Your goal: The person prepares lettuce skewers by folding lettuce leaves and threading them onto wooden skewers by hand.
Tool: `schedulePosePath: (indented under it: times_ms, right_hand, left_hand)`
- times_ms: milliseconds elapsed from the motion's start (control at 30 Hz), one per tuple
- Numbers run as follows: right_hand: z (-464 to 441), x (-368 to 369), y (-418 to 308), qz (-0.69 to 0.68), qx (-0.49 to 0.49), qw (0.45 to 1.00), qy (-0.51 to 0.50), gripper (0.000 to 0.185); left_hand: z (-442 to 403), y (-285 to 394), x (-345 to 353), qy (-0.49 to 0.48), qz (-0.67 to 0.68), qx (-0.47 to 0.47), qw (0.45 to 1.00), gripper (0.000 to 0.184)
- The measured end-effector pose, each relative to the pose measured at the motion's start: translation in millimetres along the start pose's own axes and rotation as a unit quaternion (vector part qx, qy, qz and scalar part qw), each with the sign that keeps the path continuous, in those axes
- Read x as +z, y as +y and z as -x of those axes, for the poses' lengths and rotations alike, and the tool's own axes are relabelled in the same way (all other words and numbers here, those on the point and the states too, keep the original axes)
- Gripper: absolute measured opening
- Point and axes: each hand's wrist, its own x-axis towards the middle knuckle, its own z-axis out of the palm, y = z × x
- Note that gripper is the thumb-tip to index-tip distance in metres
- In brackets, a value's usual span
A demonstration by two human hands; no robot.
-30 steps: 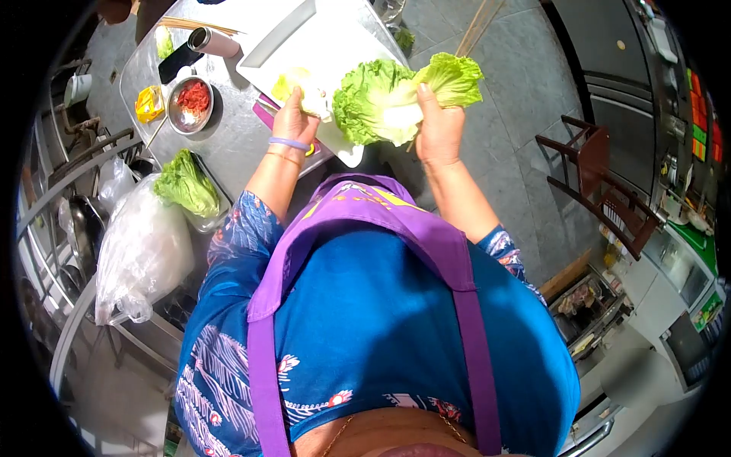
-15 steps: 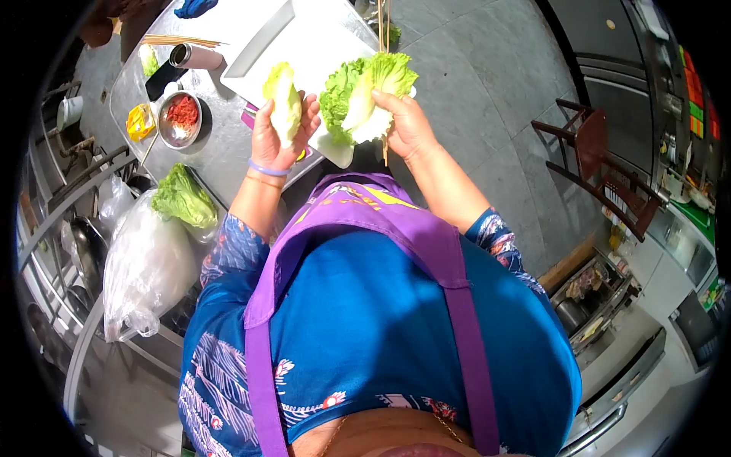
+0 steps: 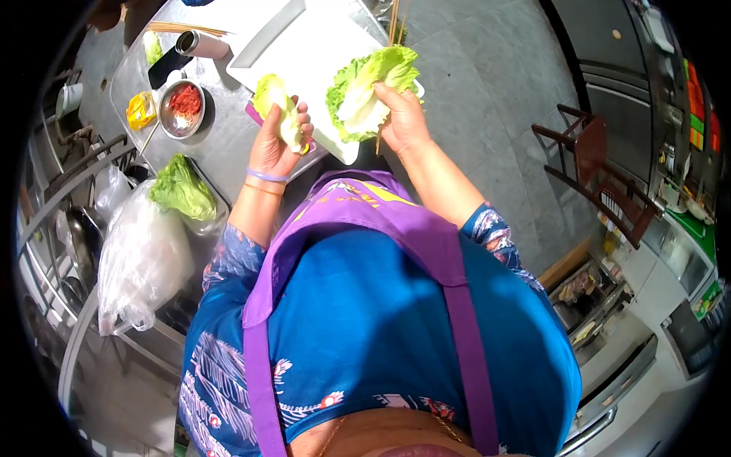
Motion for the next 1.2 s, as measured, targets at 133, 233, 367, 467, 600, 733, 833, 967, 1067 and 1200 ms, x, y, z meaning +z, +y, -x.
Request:
schedulePosePath:
  times_ms: [133,233,367,467,600,733,833,967,1067,1200]
  right_hand:
    - [0.8,-1.5,2.5,0.002,-0.001,1.000,0.023,0.028]
    - [-1.8,-5.6,7.7,-0.006,0.011,0.999,0.039,0.027]
    - [-4.7,-8.1,12.1,-0.002,0.015,0.999,0.043,0.027]
    - [-10.9,-18.0,16.4,0.023,-0.007,0.996,0.082,0.028]
    - [-7.3,-16.6,13.0,0.176,-0.017,0.975,0.137,0.027]
    - [-1.3,1.5,14.3,0.222,-0.036,0.969,0.104,0.033]
    - [6.3,8.3,14.8,0.147,-0.003,0.987,0.072,0.038]
    - [7.9,9.5,12.9,0.106,0.038,0.991,0.072,0.034]
    - [6.7,-7.7,6.2,0.154,0.006,0.981,0.118,0.025]
    - [29.3,-52.4,-17.0,0.203,-0.034,0.965,0.163,0.020]
  left_hand:
    - [-21.5,6.8,-4.9,0.128,-0.211,0.076,0.966,0.040]
    - [-59.2,20.7,-27.6,0.172,-0.435,0.150,0.871,0.041]
    - [-115.7,41.8,-74.9,0.280,-0.727,0.217,0.588,0.066]
    - [-105.9,20.6,-49.2,0.206,-0.843,0.416,0.271,0.065]
    - [-44.9,-33.3,21.2,-0.025,-0.783,0.275,0.558,0.034]
    - [-42.2,-53.8,20.7,-0.019,-0.772,0.234,0.591,0.040]
    - [-41.1,-53.1,21.2,0.029,-0.653,0.165,0.738,0.044]
    - [-35.4,-42.9,20.3,0.080,-0.405,0.080,0.907,0.045]
    - [-33.6,-33.8,3.2,0.081,-0.321,0.080,0.940,0.039]
    - [-29.1,-2.7,-13.3,0.151,-0.354,0.133,0.913,0.035]
